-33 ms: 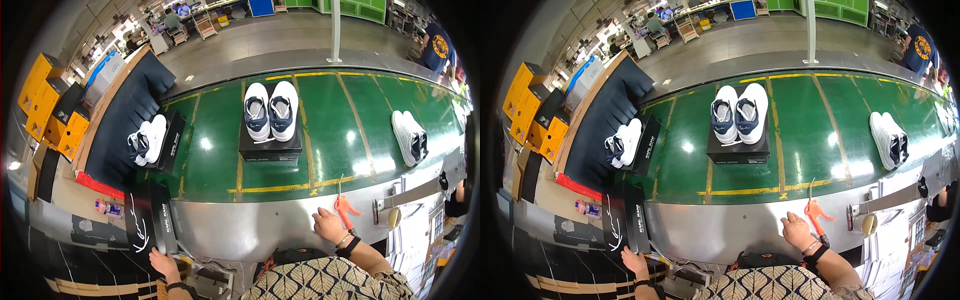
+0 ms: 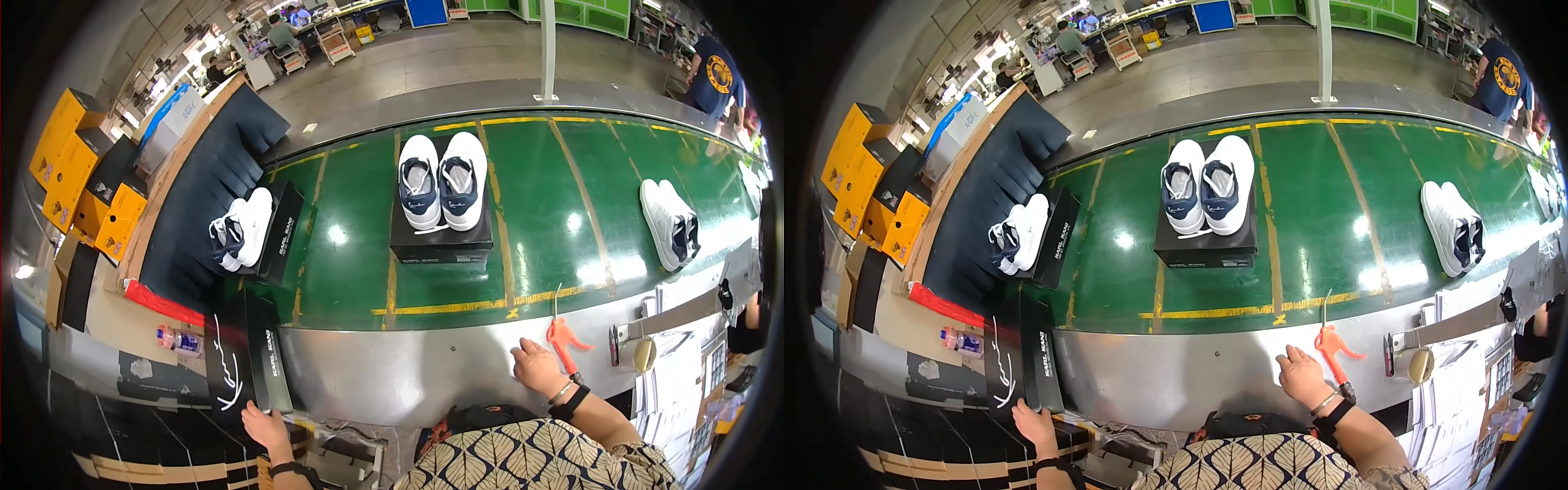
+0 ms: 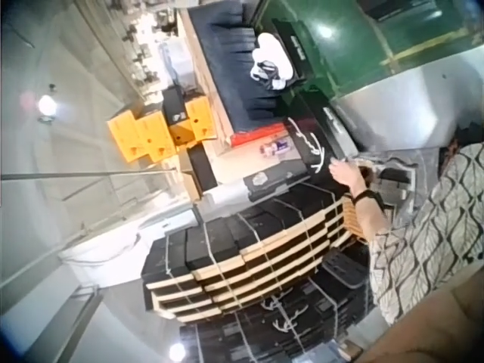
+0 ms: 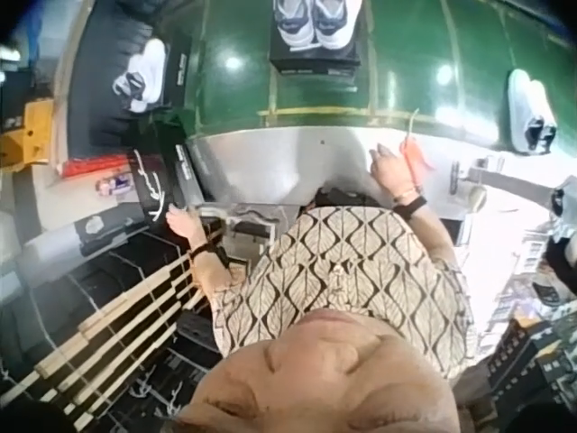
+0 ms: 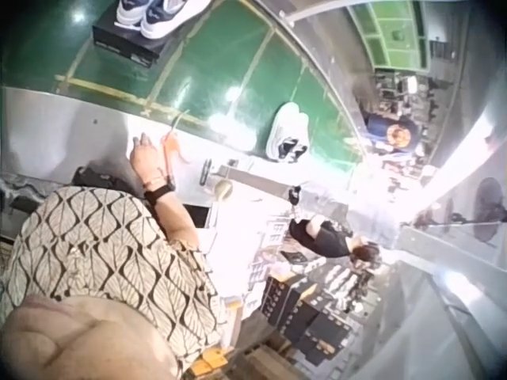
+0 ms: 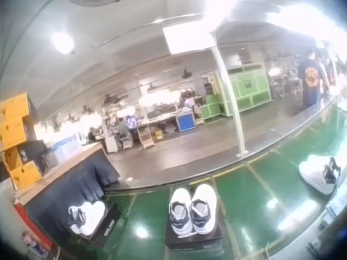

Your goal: Placing finished shoes into boxes and stacking the boxes for shipment.

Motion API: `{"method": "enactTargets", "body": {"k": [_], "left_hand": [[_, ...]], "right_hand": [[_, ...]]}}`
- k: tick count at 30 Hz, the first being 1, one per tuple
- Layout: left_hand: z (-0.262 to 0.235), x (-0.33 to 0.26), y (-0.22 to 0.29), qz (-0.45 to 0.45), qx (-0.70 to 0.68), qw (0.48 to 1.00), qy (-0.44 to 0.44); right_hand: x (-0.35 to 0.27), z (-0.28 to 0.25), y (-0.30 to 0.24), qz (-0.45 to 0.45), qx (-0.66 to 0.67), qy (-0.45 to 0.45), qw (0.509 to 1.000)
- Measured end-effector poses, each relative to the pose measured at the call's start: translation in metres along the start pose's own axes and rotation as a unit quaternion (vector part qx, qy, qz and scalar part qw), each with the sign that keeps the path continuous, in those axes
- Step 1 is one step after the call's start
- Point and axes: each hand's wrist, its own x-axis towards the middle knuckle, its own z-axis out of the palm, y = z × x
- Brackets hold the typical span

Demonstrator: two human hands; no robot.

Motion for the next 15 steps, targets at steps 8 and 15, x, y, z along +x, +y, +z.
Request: {"method": "enactTargets", "body": {"k": [8, 15], "left_hand": [[-0.161, 0.061, 0.059, 0.127, -0.314, 0.932, 0.132], [-0.233, 0.068, 0.093, 0.122, -0.669, 0.730, -0.072]], "right_hand": [[-0.005, -0.003, 0.013, -0.029, -0.005, 0.049, 0.998], [-0.011, -0.009, 0.023, 0.008, 0.098, 0.005, 0.995]]}}
